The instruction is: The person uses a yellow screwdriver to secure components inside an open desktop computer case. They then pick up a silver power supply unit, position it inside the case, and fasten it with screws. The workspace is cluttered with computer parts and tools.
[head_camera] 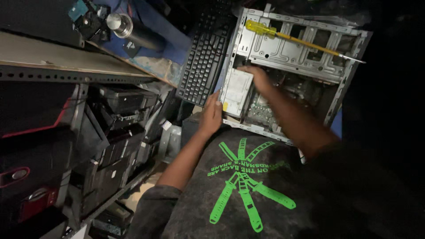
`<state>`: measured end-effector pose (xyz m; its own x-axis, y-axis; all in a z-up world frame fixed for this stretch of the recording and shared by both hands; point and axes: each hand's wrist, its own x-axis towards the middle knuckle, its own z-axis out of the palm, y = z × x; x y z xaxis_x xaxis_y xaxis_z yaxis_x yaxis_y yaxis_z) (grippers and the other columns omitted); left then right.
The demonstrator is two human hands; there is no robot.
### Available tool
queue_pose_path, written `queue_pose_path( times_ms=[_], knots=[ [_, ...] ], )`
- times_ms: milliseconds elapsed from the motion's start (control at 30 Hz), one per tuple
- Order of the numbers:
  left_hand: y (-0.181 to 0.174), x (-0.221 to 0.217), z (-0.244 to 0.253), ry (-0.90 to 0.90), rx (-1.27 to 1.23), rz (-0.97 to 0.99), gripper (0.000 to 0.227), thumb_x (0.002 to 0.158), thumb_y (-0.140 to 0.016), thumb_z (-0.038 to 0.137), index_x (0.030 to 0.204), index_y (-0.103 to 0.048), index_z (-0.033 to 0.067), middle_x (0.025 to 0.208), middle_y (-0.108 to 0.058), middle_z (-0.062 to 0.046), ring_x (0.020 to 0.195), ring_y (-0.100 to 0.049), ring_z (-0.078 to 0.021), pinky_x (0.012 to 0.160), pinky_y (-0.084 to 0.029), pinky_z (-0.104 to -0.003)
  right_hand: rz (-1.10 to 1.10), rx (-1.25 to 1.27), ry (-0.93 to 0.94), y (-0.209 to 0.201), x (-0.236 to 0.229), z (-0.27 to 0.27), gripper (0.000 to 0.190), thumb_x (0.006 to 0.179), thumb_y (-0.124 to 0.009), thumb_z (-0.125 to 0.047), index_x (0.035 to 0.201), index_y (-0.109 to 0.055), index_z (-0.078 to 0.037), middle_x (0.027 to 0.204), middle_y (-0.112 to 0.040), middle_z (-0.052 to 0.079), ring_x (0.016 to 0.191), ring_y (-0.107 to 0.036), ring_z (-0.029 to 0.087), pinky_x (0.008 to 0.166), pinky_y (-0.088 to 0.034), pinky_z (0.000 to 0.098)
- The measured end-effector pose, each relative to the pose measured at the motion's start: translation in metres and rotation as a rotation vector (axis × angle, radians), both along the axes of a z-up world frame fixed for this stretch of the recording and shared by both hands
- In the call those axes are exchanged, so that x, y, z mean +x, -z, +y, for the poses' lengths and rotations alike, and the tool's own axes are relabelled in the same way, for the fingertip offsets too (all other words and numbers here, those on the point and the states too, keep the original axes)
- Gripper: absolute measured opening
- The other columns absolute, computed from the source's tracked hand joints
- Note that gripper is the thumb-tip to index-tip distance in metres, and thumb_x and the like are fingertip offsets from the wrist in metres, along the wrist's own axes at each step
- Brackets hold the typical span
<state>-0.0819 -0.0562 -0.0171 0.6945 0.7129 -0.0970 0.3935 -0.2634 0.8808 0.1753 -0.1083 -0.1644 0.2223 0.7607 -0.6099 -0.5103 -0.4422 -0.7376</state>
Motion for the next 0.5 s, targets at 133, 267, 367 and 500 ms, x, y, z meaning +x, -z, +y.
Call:
queue_pose_path(
  times_ms=[133,267,367,500],
  knots=[
    [-0.008,0.005,0.006,-0.001,0.054,0.034,0.047,0.113,-0.037,0.027,0.146,-0.048,-0.0038,0.145,-0.054,-0.026,0.135,-0.053,-0.0431,0.113,-0.041,-0.043,-0.09,0.217,-0.164,0.005,0.01,0.013,0.044,0.103,-0.046,-0.027,0.132,-0.067,-0.001,0.131,-0.07,0.012,0.12,-0.066,0.023,0.107,-0.046,0.034],
    [-0.006,0.004,0.004,0.014,-0.017,-0.01,0.047,0.112,-0.036,0.025,0.147,-0.048,-0.0036,0.143,-0.055,-0.025,0.134,-0.055,-0.0416,0.114,-0.042,-0.042,0.042,0.14,-0.129,-0.017,0.009,0.015,0.042,0.106,-0.05,-0.028,0.13,-0.069,0.001,0.127,-0.071,0.016,0.115,-0.066,0.026,0.103,-0.049,0.0362],
    [-0.003,0.004,0.006,0.021,-0.055,0.033,0.047,0.11,-0.037,0.023,0.147,-0.047,-0.0045,0.143,-0.053,-0.027,0.133,-0.054,-0.0423,0.113,-0.042,-0.043,-0.241,0.046,-0.134,-0.054,-0.01,0.001,0.039,0.096,-0.063,-0.018,0.133,-0.068,-0.004,0.131,-0.067,0.015,0.117,-0.063,0.024,0.101,-0.048,0.0361],
    [-0.009,0.007,0.012,0.07,-0.059,0.011,0.045,0.111,-0.038,0.02,0.147,-0.045,-0.0057,0.142,-0.053,-0.027,0.133,-0.054,-0.0431,0.113,-0.041,-0.044,-0.427,0.249,-0.062,-0.101,-0.014,-0.018,0.042,0.093,-0.071,-0.01,0.134,-0.066,-0.004,0.133,-0.069,0.015,0.122,-0.065,0.023,0.105,-0.049,0.0369]
  ],
)
